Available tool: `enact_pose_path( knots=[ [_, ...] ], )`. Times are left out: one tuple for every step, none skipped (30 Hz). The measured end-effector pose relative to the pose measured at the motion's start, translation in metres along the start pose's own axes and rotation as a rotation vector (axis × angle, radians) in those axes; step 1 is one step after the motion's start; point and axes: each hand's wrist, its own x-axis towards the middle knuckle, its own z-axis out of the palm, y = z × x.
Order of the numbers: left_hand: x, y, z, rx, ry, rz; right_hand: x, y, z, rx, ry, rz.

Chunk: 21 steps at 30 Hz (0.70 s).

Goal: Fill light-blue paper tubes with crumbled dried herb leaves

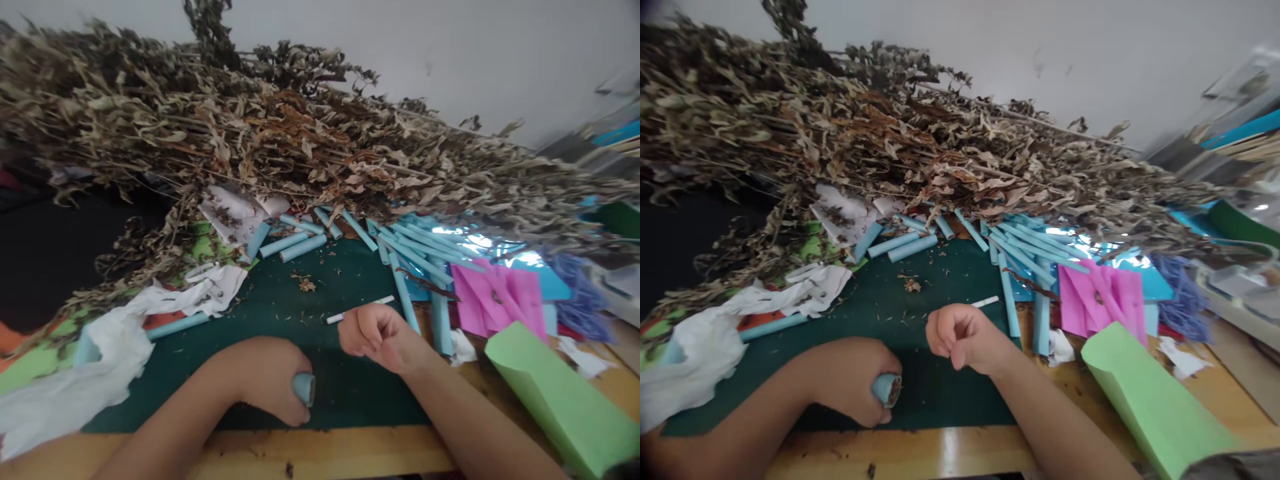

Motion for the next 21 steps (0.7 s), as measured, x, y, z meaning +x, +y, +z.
enact_pose_path(
  knots=[
    [0.000,0.000,0.000,0.000,0.001,-0.003,0.000,0.000,0.000,-0.001,0.032,0.008],
    [0.000,-0.001,0.000,0.003,0.002,-0.004,0.001,0.000,0.000,-0.003,0.043,0.018],
    [0.000,-0.001,0.000,0.006,0.004,0.000,0.001,0.001,0.000,-0.011,0.054,0.027],
    [0.000,-0.002,0.001,0.010,0.004,0.008,0.002,0.001,0.000,-0.026,0.062,0.036],
    [0.000,-0.002,0.001,0.012,0.004,0.018,0.002,0.002,0.000,-0.045,0.067,0.042],
    [0.001,-0.003,0.002,0.014,0.005,0.027,0.002,0.002,-0.001,-0.067,0.071,0.046],
    [0.001,-0.004,0.003,0.014,0.005,0.035,0.002,0.002,-0.001,-0.092,0.070,0.050],
    [0.001,-0.004,0.003,0.013,0.005,0.039,0.002,0.002,-0.001,-0.120,0.067,0.055],
    [0.002,-0.004,0.003,0.013,0.005,0.036,0.001,0.001,-0.001,-0.148,0.059,0.060],
    [0.002,-0.004,0.003,0.012,0.002,0.029,0.001,0.001,-0.001,-0.176,0.048,0.067],
    [0.001,-0.004,0.003,0.010,-0.003,0.022,0.001,0.000,0.000,-0.196,0.034,0.077],
    [0.001,-0.004,0.003,0.007,-0.009,0.015,0.001,-0.001,0.002,-0.235,0.013,0.095],
    [0.001,-0.003,0.002,0.004,-0.017,0.012,0.001,-0.001,0.004,-0.305,-0.017,0.114],
    [0.001,-0.003,0.002,0.002,-0.026,0.012,0.001,-0.001,0.006,-0.409,-0.053,0.132],
    [0.001,-0.003,0.001,0.000,-0.034,0.017,0.002,0.000,0.008,-0.540,-0.093,0.146],
    [0.001,-0.003,0.001,0.002,-0.038,0.025,0.002,0.001,0.010,-0.684,-0.133,0.153],
    [0.001,-0.003,0.000,0.007,-0.040,0.033,0.003,0.003,0.011,-0.823,-0.170,0.152],
    [0.001,-0.003,0.000,0.015,-0.043,0.038,0.004,0.004,0.013,-0.943,-0.201,0.149],
    [0.001,-0.003,0.000,0.021,-0.046,0.042,0.005,0.006,0.014,-1.034,-0.225,0.149],
    [0.002,-0.003,0.000,0.024,-0.050,0.044,0.006,0.007,0.016,-1.116,-0.248,0.158],
    [0.002,-0.003,0.000,0.027,-0.052,0.046,0.007,0.008,0.017,-1.190,-0.273,0.173]
  ],
)
